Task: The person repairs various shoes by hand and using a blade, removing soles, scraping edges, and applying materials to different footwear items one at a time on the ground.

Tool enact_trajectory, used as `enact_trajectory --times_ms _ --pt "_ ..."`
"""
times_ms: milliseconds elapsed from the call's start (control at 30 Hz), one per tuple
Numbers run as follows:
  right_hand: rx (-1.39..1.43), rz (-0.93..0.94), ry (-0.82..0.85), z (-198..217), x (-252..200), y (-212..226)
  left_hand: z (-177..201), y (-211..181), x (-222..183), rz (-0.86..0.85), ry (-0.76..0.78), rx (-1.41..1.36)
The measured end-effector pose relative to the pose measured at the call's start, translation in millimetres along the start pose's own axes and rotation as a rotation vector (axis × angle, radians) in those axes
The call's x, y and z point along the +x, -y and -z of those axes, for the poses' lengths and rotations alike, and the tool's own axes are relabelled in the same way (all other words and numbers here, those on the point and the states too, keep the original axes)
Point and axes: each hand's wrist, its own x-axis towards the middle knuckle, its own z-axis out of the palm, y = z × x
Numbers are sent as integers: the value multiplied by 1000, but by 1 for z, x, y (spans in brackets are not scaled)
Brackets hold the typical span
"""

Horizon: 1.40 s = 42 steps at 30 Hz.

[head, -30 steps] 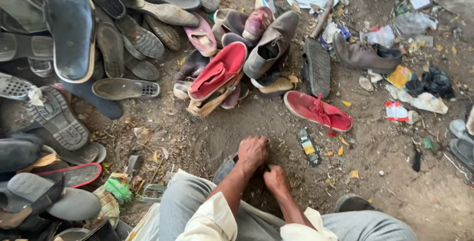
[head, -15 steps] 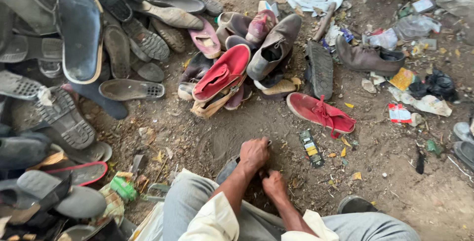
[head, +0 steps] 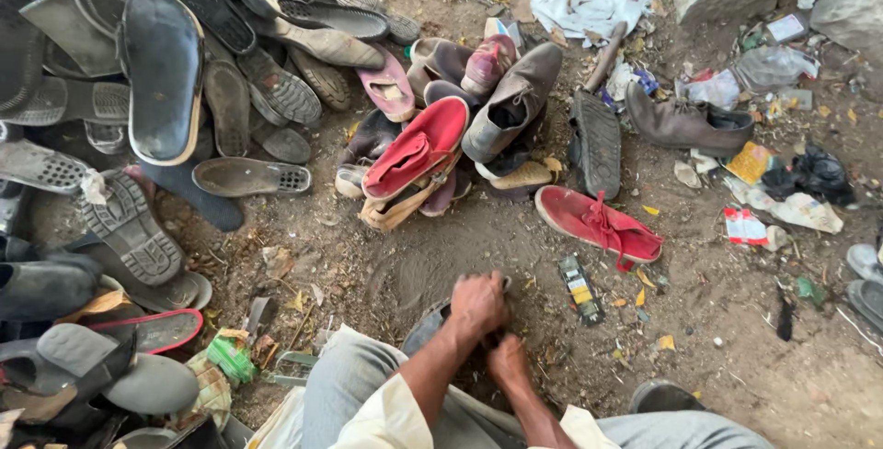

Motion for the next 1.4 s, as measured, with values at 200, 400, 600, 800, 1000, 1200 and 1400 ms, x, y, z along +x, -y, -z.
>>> enact_trajectory --times_ms 200,400,600,800,1000,1200,1400 --pt "124 129 129 5 15 1 -23 3 2 -43 12 114" --pt "437 -415 266 5 12 -7 -11 6 4 -50 119 9" --pt "222 -62 120 -5 15 -11 3 5 -3 -168 203 -75" --pt "-114 -134 33 0 25 -8 5 7 1 -214 -67 -118" --pt "-139 -54 69 15 38 -3 -7 17 13 -160 -293 -109" --pt "-145 20 195 14 59 -1 -10 21 15 -113 -197 -94" --pt "-239 -72 166 15 47 2 -25 26 21 -184 -304 -22"
